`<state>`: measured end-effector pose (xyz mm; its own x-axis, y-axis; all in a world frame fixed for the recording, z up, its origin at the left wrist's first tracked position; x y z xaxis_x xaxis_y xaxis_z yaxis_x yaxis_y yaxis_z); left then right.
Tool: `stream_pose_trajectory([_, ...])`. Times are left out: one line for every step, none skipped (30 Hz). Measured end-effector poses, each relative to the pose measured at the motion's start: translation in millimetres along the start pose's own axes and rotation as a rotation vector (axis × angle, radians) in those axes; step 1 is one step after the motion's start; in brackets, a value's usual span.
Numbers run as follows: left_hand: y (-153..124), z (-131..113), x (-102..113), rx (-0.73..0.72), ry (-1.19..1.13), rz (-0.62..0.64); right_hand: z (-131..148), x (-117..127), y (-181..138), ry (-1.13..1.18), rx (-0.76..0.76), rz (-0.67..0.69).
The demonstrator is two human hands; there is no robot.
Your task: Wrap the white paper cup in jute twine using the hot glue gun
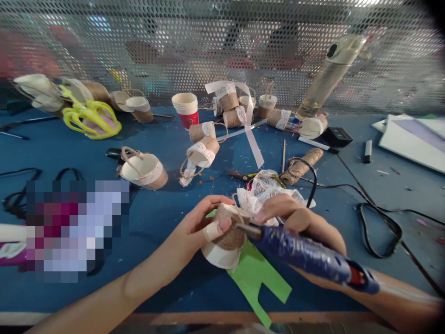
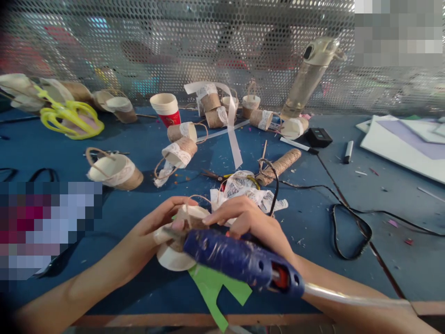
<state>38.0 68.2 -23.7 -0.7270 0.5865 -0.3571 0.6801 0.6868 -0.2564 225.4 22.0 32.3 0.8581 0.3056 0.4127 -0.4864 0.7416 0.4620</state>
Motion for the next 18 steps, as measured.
stream_pose_trajectory([0.6, 0.2, -0.5, 0.002, 0.017, 0.01, 3.9, -3.0, 1.5, -0.023, 0.064, 0.036])
stream_pose_trajectory([1.2, 0.5, -0.6, 0.004, 0.034, 0.019, 6.8, -4.8, 2.7, -0.057, 0.11, 0.047])
stream_pose_trajectory([1.7, 1.0, -0.3, 0.004, 0.05, 0.026, 8.1, -6.1, 3.6, -0.096, 0.129, 0.045])
stream_pose_trajectory([2.1, 1.7, 0.0, 0.007, 0.063, 0.033, 8.8, -7.2, 4.4, -0.133, 0.135, 0.031])
stream_pose_trajectory([2.6, 2.2, 0.5, 0.006, 0.074, 0.039, 9.6, -8.3, 4.8, -0.163, 0.144, 0.013])
stream_pose_trajectory([3.0, 2.6, 0.9, 0.005, 0.082, 0.043, 10.5, -9.8, 5.0, -0.185, 0.154, -0.004])
stream_pose_trajectory([3.5, 2.8, 1.1, 0.004, 0.086, 0.044, 11.2, -11.1, 5.0, -0.203, 0.161, -0.02])
stream_pose_trajectory([3.8, 2.9, 1.3, 0.007, 0.091, 0.04, 11.7, -12.7, 4.9, -0.218, 0.165, -0.027])
stream_pose_trajectory([4.0, 2.9, 1.4, 0.015, 0.098, 0.032, 12.3, -14.3, 5.0, -0.228, 0.167, -0.024])
stream_pose_trajectory([4.1, 2.8, 1.4, 0.025, 0.107, 0.022, 12.6, -14.8, 4.9, -0.227, 0.166, -0.023])
stream_pose_trajectory([4.1, 2.2, 1.5, 0.033, 0.118, 0.009, 12.7, -14.5, 4.9, -0.217, 0.16, -0.019])
stream_pose_trajectory([3.8, 1.5, 1.6, 0.042, 0.127, -0.007, 12.9, -13.5, 4.8, -0.202, 0.152, -0.013])
stream_pose_trajectory([3.5, 0.6, 2.1, 0.046, 0.133, -0.026, 13.1, -11.7, 4.7, -0.188, 0.142, -0.008])
stream_pose_trajectory([3.1, -0.2, 2.5, 0.048, 0.135, -0.044, 13.4, -9.3, 4.5, -0.176, 0.132, -0.007])
stream_pose_trajectory([2.7, -1.1, 2.7, 0.046, 0.133, -0.056, 13.9, -6.7, 4.3, -0.174, 0.125, -0.006])
stream_pose_trajectory([2.6, -1.6, 2.5, 0.042, 0.128, -0.061, 14.7, -3.9, 3.9, -0.182, 0.122, -0.012])
stream_pose_trajectory([2.6, -1.8, 2.0, 0.039, 0.119, -0.059, 15.7, -1.8, 3.6, -0.199, 0.125, -0.014])
stream_pose_trajectory([2.7, -1.6, 1.5, 0.037, 0.108, -0.057, 16.8, -1.0, 3.5, -0.221, 0.135, -0.004])
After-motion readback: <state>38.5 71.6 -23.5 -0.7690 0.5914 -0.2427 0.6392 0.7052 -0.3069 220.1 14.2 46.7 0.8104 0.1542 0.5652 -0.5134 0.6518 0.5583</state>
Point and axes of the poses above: each hand's wrist, its own y-axis towards the middle knuckle, its own x-axis out of the back of the hand, z = x × y, the point moved 7 cm from there along y, towards the middle knuckle, and after that the axes turned 13 degrees about z, right-handed, at the moved point
